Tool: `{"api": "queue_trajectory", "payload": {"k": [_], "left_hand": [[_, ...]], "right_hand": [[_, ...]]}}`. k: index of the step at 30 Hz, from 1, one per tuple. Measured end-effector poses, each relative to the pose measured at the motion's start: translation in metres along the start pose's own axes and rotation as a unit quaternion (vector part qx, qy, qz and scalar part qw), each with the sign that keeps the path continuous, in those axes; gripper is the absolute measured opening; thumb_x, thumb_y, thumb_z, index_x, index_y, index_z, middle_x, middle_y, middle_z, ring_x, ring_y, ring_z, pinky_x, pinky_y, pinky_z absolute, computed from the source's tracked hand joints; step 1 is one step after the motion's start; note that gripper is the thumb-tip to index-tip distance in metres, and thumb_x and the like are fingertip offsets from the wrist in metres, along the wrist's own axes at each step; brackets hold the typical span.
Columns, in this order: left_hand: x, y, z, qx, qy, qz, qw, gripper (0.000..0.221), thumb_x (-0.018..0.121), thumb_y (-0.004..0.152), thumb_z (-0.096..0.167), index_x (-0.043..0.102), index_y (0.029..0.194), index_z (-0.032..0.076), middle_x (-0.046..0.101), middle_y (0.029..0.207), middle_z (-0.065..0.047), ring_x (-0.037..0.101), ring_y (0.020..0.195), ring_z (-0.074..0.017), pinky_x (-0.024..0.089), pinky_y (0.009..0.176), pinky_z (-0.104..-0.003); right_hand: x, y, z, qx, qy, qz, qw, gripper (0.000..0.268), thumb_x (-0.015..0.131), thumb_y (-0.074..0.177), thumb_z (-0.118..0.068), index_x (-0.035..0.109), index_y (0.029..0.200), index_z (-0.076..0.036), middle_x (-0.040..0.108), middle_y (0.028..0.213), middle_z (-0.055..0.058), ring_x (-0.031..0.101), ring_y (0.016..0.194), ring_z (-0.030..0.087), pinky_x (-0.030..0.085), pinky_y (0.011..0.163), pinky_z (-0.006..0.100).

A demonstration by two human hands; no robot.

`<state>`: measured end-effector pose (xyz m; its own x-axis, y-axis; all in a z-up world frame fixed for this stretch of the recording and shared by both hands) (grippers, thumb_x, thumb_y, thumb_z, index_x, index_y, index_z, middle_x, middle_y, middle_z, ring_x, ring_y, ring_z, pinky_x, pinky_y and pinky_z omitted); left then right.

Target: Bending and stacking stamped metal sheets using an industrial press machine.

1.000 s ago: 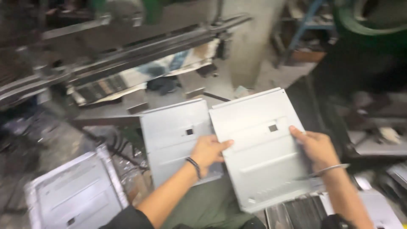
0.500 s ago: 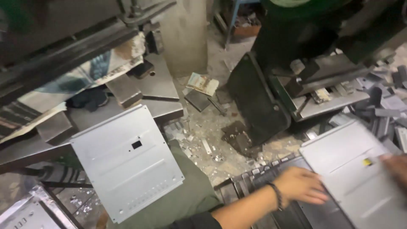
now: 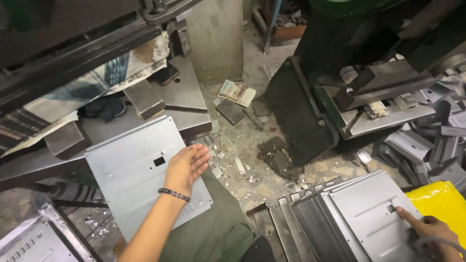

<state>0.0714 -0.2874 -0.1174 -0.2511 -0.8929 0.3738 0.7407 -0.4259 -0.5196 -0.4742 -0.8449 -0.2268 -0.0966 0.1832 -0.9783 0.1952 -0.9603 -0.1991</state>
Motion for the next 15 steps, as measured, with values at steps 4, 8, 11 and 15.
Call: {"api": "queue_trajectory", "payload": {"k": [4, 8, 11, 15], "left_hand": [[-0.004, -0.011, -0.006, -0.016, -0.001, 0.0, 1.0, 0.026, 0.056, 0.1, 0.025, 0.066, 0.115, 0.006, 0.075, 0.11, -0.007, 0.071, 0.098, -0.0165, 0.056, 0.083, -0.032], [0.011, -0.016, -0.018, -0.029, 0.0, -0.032, 0.999, 0.026, 0.056, 0.099, 0.024, 0.066, 0.115, 0.006, 0.075, 0.11, -0.007, 0.071, 0.097, -0.0168, 0.056, 0.082, -0.033], [0.02, -0.023, -0.018, -0.029, 0.005, -0.062, 0.998, 0.026, 0.056, 0.099, 0.024, 0.066, 0.115, 0.007, 0.076, 0.11, -0.008, 0.071, 0.098, -0.0169, 0.056, 0.083, -0.032], [0.007, -0.03, -0.005, -0.022, 0.02, -0.079, 0.996, 0.027, 0.057, 0.098, 0.025, 0.067, 0.116, 0.007, 0.076, 0.11, -0.008, 0.071, 0.099, -0.017, 0.056, 0.084, -0.032]], "right_hand": [[-0.003, -0.002, -0.013, 0.009, 0.01, 0.006, 1.0, 0.106, 0.07, 0.071, -0.085, 0.065, 0.126, 0.005, 0.068, 0.118, 0.034, 0.07, 0.111, 0.047, 0.055, 0.099, 0.052], [-0.01, -0.011, -0.009, 0.025, 0.016, 0.014, 0.999, 0.107, 0.072, 0.07, -0.084, 0.063, 0.129, 0.005, 0.067, 0.12, 0.034, 0.068, 0.111, 0.048, 0.054, 0.098, 0.053], [-0.019, -0.011, -0.011, 0.033, 0.02, 0.024, 0.999, 0.108, 0.074, 0.07, -0.082, 0.061, 0.132, 0.005, 0.066, 0.121, 0.035, 0.067, 0.112, 0.048, 0.053, 0.097, 0.053], [-0.02, -0.011, -0.023, 0.038, 0.028, 0.03, 0.998, 0.11, 0.077, 0.069, -0.08, 0.059, 0.136, 0.005, 0.064, 0.124, 0.036, 0.066, 0.113, 0.05, 0.052, 0.096, 0.054]]}}
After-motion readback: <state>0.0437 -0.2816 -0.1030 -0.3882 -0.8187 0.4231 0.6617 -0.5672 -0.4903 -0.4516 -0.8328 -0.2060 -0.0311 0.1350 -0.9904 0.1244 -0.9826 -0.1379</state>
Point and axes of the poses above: each hand's wrist, its own y-axis towards the middle knuckle, its own x-axis out of the palm, z = x × y, the point moved 7 cm from there along y, towards the middle knuckle
